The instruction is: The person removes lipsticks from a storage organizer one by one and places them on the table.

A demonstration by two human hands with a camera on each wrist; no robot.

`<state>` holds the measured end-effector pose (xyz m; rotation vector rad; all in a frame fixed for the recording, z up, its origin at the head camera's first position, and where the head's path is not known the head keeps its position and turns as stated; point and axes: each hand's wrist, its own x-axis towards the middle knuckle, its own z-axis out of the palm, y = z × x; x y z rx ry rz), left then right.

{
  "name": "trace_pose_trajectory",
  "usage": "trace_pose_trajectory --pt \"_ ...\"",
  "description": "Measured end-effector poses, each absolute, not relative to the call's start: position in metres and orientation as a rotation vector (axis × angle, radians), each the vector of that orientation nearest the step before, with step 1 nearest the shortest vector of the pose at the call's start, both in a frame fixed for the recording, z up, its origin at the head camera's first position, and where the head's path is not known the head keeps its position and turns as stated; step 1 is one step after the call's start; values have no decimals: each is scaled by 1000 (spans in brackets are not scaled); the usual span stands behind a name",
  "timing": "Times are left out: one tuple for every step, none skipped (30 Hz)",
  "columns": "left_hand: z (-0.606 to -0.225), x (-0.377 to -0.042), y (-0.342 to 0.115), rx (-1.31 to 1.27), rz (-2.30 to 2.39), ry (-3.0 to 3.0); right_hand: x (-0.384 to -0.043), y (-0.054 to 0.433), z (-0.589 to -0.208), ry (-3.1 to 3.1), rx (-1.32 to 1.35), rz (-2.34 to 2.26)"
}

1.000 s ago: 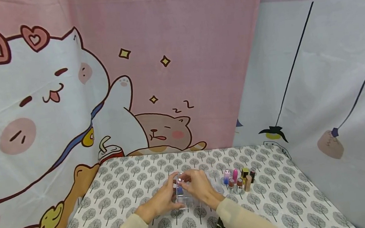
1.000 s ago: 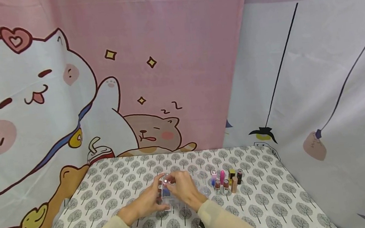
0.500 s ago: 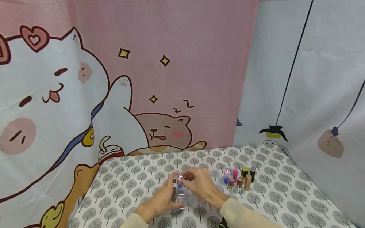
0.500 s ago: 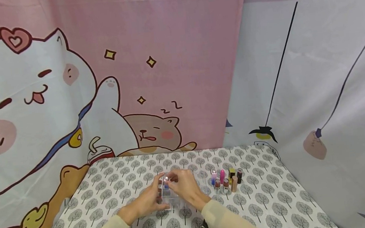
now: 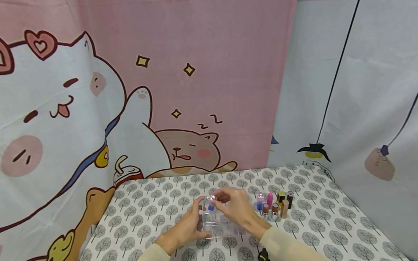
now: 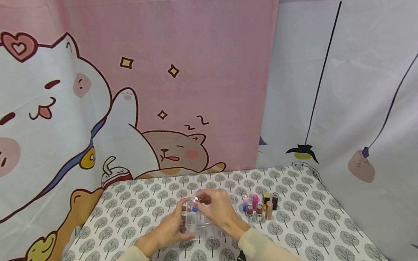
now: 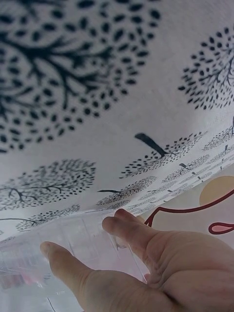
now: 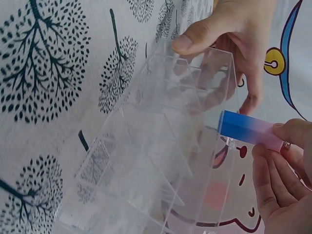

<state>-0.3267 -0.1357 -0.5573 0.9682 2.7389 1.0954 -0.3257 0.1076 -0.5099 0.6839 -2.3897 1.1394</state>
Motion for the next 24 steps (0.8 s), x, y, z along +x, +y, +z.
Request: trace_pose_trajectory --pt "-557 -327 -136 967 1095 2740 -325 109 -509 -2384 683 1153" --pt "-558 -327 -136 970 1098 2738 -325 110 -509 -2379 681 1162" --pt "-558 -328 -136 966 1101 2736 -324 112 -508 -2367 682 1170" --pt "-558 -328 -136 962 1105 2732 -324 113 -508 -2354 684 1171" --pt "-558 -328 -136 960 1108 2728 -324 115 -507 -2342 685 1173" --pt "-558 -328 -136 956 1111 2724 -323 117 -507 -2334 682 1172" --pt "-559 -328 -136 954 1117 2720 -322 120 -506 -2330 677 1170" --pt "-559 -328 -136 953 1124 2715 -322 122 -505 -2328 670 1157" --pt "-559 -328 -136 948 1127 2711 -321 124 -504 -2324 666 1147" --pt "-559 -328 -136 948 1130 2710 -321 127 -503 -2333 656 1143" --pt "-559 -328 -136 948 1130 2710 -320 129 -502 -2341 645 1139" --pt "-559 -328 -136 946 1130 2710 -319 132 -500 -2348 637 1134" --pt "-559 -328 -136 944 1130 2710 -318 134 -499 -2355 630 1135" --pt "-559 -328 -136 942 1128 2711 -318 136 -497 -2361 621 1133" --pt "-559 -328 -136 940 1126 2712 -317 139 -496 -2365 613 1136" --pt "-558 -328 -136 938 1122 2714 -317 141 -495 -2370 606 1145" --pt "-558 -328 -136 941 1121 2715 -316 143 -495 -2367 605 1144" --pt "-558 -328 -135 941 1110 2722 -316 145 -494 -2368 598 1146" --pt "-557 -328 -135 942 1107 2725 -315 148 -493 -2372 589 1144" --pt "-557 -327 -135 942 1098 2731 -315 150 -493 -2374 582 1142" --pt "-557 -327 -135 942 1090 2738 -314 153 -492 -2378 578 1140" --pt "-557 -327 -135 940 1083 2743 -314 155 -491 -2382 576 1139" --pt "-557 -326 -134 938 1078 2749 -313 158 -491 -2390 572 1137" --pt "-557 -326 -134 930 1072 2756 -313 160 -490 -2395 572 1137"
